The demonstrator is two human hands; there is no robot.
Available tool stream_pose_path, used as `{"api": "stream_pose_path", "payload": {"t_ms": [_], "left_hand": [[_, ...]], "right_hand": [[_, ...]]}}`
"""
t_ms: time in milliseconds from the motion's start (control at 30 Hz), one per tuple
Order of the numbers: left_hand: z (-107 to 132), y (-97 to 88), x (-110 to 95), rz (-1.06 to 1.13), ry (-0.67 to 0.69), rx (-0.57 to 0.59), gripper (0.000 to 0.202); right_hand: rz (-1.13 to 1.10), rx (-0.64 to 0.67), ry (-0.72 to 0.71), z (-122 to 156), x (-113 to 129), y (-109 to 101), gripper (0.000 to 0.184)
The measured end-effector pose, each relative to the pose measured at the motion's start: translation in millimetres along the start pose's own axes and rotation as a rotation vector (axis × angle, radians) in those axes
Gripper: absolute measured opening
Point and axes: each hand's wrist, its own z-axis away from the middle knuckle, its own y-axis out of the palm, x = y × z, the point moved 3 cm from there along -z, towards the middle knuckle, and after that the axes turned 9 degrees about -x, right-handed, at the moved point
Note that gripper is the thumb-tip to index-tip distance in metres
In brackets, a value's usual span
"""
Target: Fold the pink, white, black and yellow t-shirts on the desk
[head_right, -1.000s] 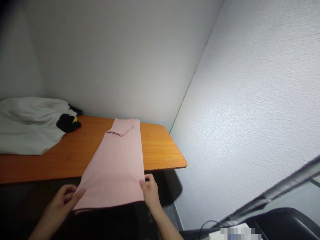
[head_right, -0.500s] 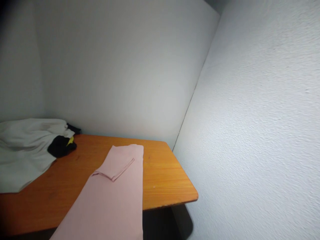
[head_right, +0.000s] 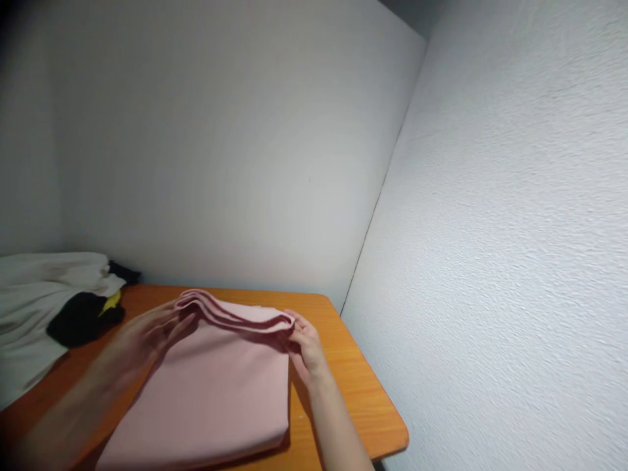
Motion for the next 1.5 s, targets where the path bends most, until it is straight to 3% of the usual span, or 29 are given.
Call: {"api": "stream_pose_path", "payload": {"t_ms": [100, 167, 300, 400, 500, 633, 733, 900, 1067, 1200, 1500], "left_hand": [[-51, 19.1, 42, 0.019, -0.236, 0.058, 0.029], [-69, 18.3, 74, -0.082, -0.274, 0.011, 0.029], [-77, 8.9, 124, -0.258, -0.155, -0.062, 0.041], [-76, 9.0, 138, -0.444, -0.013, -0.016, 0.041], [-71, 15.1, 138, -0.679, 0.159, 0.092, 0.044], [-59, 25.7, 126, -0.968, 0.34, 0.292, 0.041], [-47, 33.7, 116, -1.138, 0.403, 0.38, 0.046], [-22, 40.6, 114, -1.319, 0.421, 0.411, 0.06], [-13, 37.3, 125, -1.468, 0.419, 0.39, 0.063], [-14, 36.2, 127, -1.467, 0.435, 0.388, 0.063], [-3, 41.5, 111, -1.536, 0.426, 0.389, 0.061]], "right_hand": [[0.052, -0.019, 0.092, -65, -41, 9, 0.041], [0.098, -0.047, 0.127, -86, -71, 9, 0.033], [0.149, -0.116, 0.085, -98, -111, -4, 0.039], [0.231, -0.129, 0.033, -101, -119, -11, 0.051], [0.398, -0.117, -0.001, -104, -119, -8, 0.064], [0.688, -0.062, -0.08, -91, -113, 14, 0.069], [0.909, 0.044, -0.19, -65, -110, 37, 0.064], [1.489, 0.232, -0.391, -22, -120, 62, 0.062], [1.534, 0.208, -0.387, -17, -133, 60, 0.064], [1.529, 0.198, -0.411, -21, -136, 58, 0.063], [1.577, 0.214, -0.374, -14, -128, 61, 0.062]]}}
